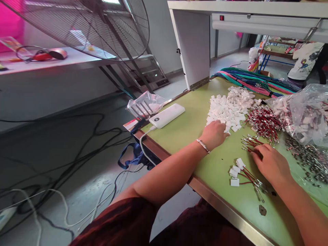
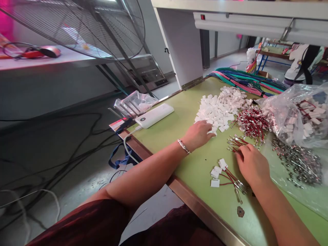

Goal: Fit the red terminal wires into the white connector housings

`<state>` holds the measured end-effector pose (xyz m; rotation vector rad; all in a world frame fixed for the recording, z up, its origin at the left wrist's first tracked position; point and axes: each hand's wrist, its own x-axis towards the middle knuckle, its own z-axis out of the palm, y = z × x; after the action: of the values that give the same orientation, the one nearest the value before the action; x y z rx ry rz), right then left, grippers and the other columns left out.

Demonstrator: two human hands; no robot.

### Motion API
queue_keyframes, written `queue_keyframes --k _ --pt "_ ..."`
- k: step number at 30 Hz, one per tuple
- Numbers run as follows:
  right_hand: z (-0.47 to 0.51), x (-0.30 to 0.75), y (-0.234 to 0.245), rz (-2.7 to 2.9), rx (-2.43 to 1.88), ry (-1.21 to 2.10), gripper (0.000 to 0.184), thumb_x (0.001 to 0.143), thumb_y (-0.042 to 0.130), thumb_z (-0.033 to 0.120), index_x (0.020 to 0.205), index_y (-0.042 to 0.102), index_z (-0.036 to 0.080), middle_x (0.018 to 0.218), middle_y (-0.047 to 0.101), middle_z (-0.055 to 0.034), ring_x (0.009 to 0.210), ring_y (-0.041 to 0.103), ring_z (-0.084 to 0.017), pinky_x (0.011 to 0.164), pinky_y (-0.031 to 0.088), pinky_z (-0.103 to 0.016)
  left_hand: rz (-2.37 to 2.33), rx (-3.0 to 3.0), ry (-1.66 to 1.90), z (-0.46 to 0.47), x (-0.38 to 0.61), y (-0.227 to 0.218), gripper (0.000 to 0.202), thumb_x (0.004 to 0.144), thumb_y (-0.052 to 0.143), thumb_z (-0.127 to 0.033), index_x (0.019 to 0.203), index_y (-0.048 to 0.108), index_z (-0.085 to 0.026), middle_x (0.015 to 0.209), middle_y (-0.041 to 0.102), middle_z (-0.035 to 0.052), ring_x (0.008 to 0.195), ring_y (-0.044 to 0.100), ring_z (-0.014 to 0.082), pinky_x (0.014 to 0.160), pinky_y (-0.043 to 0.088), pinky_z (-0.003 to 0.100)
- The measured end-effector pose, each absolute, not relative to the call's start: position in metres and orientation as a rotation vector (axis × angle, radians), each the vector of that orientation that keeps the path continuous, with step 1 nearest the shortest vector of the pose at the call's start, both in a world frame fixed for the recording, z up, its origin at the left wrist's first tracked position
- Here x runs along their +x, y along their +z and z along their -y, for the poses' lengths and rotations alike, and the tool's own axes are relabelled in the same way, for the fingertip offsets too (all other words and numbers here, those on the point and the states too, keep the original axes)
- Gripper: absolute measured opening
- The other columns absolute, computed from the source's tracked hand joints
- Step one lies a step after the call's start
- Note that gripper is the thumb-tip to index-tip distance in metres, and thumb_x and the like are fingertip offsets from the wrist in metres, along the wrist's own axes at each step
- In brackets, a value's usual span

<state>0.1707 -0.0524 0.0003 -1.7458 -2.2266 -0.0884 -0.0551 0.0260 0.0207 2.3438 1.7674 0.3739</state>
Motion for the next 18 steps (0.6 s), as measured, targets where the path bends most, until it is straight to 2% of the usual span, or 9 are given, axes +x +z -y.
queue_keyframes --k 3,6,11,13,15,18 --pt "0.046 0.169 -0.004 2.272 -1.823 -0.143 0.016 0.090 0.050 0.027 0.083 0.063 0.021 0.090 0.064 -0.0063 0.070 0.058 -0.018 0.054 0.033 -0.030 -1.682 2.384 0.372 -0.026 -0.055 0.017 0.014 0.086 0.061 -0.026 0.089 0.069 -0.014 0.095 0.062 0.0109 0.090 0.059 0.0238 0.075 0.046 0.032" --pt "0.043 0.170 -0.007 2.233 -1.791 -0.051 0.020 0.090 0.048 0.026 0.079 0.063 0.020 0.088 0.064 -0.0065 0.070 0.058 -0.018 0.057 0.036 -0.030 -1.591 2.373 0.445 -0.030 -0.059 0.015 0.012 0.083 0.062 -0.019 0.090 0.070 -0.015 0.095 0.063 0.0096 0.091 0.059 0.0226 0.079 0.046 0.032" --pt "0.041 0.175 -0.003 2.083 -1.600 0.095 0.020 0.088 0.047 0.029 0.079 0.063 0.021 0.083 0.067 -0.0067 0.073 0.060 -0.020 0.067 0.043 -0.032 -1.536 2.347 0.550 -0.033 -0.062 0.020 0.013 0.084 0.056 -0.016 0.085 0.069 -0.016 0.091 0.065 0.0088 0.094 0.059 0.0232 0.085 0.046 0.035" --pt "0.043 0.176 0.002 2.005 -1.588 0.144 0.019 0.086 0.047 0.032 0.079 0.062 0.021 0.078 0.067 -0.0067 0.069 0.060 -0.021 0.066 0.042 -0.032 -1.502 2.261 0.693 -0.031 -0.059 0.025 0.016 0.086 0.052 -0.015 0.088 0.068 -0.015 0.093 0.066 0.0092 0.095 0.059 0.0229 0.087 0.046 0.036" --pt "0.046 0.174 0.008 1.946 -1.623 0.244 0.018 0.086 0.047 0.034 0.080 0.059 0.022 0.071 0.067 -0.0057 0.062 0.059 -0.020 0.061 0.041 -0.032 -1.411 2.054 0.818 -0.026 -0.055 0.029 0.020 0.090 0.047 -0.017 0.098 0.065 -0.014 0.092 0.067 0.0086 0.090 0.061 0.0204 0.083 0.048 0.033" --pt "0.053 0.168 0.016 1.923 -1.644 0.347 0.017 0.088 0.045 0.034 0.083 0.057 0.022 0.067 0.067 -0.0048 0.056 0.057 -0.019 0.057 0.038 -0.030 -1.234 1.847 0.795 -0.014 -0.044 0.030 0.024 0.093 0.043 -0.019 0.106 0.063 -0.013 0.084 0.068 0.0052 0.072 0.063 0.0148 0.067 0.051 0.026"
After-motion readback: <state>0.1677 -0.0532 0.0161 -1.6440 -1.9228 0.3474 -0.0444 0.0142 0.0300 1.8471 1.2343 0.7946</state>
